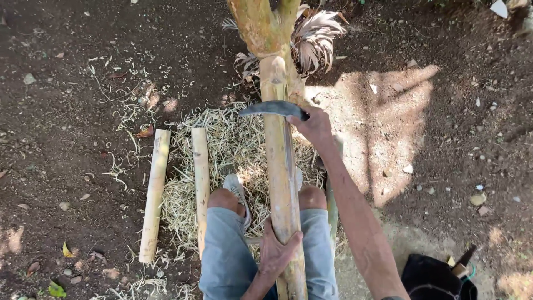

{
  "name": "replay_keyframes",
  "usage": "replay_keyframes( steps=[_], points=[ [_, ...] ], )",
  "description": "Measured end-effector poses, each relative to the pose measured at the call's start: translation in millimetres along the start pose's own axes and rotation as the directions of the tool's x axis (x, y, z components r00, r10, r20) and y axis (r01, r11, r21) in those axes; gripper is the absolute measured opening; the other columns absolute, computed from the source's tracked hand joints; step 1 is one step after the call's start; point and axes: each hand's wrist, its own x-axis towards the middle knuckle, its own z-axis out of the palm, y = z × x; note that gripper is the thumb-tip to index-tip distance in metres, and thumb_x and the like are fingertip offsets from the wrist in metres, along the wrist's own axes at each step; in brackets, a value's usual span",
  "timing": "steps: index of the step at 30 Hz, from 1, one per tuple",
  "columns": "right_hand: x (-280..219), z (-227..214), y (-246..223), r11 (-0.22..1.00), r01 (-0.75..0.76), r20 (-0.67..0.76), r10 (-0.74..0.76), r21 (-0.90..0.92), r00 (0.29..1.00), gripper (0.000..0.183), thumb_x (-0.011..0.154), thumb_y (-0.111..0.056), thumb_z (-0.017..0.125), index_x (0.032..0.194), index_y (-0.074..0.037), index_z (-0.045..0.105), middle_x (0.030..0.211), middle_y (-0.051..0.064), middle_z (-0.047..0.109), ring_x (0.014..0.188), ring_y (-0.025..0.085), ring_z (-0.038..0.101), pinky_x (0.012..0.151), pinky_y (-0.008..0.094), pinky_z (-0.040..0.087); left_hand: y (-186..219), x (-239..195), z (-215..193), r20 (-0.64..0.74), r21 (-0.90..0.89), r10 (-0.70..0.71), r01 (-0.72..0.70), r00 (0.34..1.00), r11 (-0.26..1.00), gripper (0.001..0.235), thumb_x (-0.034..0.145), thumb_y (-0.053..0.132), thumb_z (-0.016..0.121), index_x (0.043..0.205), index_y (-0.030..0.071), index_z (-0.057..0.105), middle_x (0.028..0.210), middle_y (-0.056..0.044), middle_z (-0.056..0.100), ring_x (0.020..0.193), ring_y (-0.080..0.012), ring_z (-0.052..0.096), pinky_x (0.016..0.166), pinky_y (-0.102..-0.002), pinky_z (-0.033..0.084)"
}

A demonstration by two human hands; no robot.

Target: Scraping the outer bark from a piece of bamboo using a curved blade.

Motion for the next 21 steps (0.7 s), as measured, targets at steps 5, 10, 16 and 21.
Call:
replay_keyframes(
  steps=[5,10,16,21],
  points=[
    [11.5,4.2,2.6,0.990,0.023,-0.073,-0.013,0.140,0.997,0.042,0.082,-0.042,0.085,0.086,-0.001,0.073,0.063,0.008,0.063,0.055,0.018,0.056,0.052,0.037,0.047,26.6,29.5,-19.4,-0.119,0.207,0.341,-0.313,0.932,0.927,0.090,0.072,0.033,0.083,0.139,-0.008,0.039,0.123,-0.027,0.058,0.111,-0.0370,0.061,0.094,-0.047,0.051],
    [52.1,16.4,3.0,0.989,0.038,-0.218,-0.005,0.146,0.976,0.042,0.087,-0.042,0.081,0.092,-0.001,0.075,0.063,0.007,0.064,0.053,0.017,0.057,0.050,0.036,0.047,123.7,132.7,-52.3,-0.173,0.452,0.733,-0.608,0.658,0.653,0.070,0.088,0.024,0.074,0.141,-0.009,0.043,0.132,-0.029,0.053,0.125,-0.0447,0.052,0.107,-0.051,0.042],
    [109.1,20.1,4.8,0.996,0.049,-0.252,-0.029,0.072,0.967,0.047,0.085,-0.048,0.081,0.109,-0.007,0.075,0.064,0.003,0.069,0.046,0.014,0.059,0.043,0.034,0.049,212.5,313.5,-53.9,-0.001,0.681,0.950,-0.696,0.311,0.228,0.036,0.101,0.009,0.057,0.133,-0.006,0.049,0.125,-0.027,0.059,0.119,-0.0428,0.055,0.106,-0.055,0.042],
    [145.2,6.8,2.2,0.966,0.246,-0.231,-0.258,-0.078,0.938,0.043,0.087,-0.043,0.084,0.106,-0.006,0.074,0.070,0.005,0.070,0.051,0.014,0.062,0.047,0.033,0.051,198.2,415.2,-42.2,-0.004,0.594,0.790,-0.634,0.614,0.495,0.014,0.096,0.007,0.058,0.108,0.001,0.052,0.098,-0.019,0.061,0.092,-0.0359,0.062,0.084,-0.052,0.049]
  ],
)
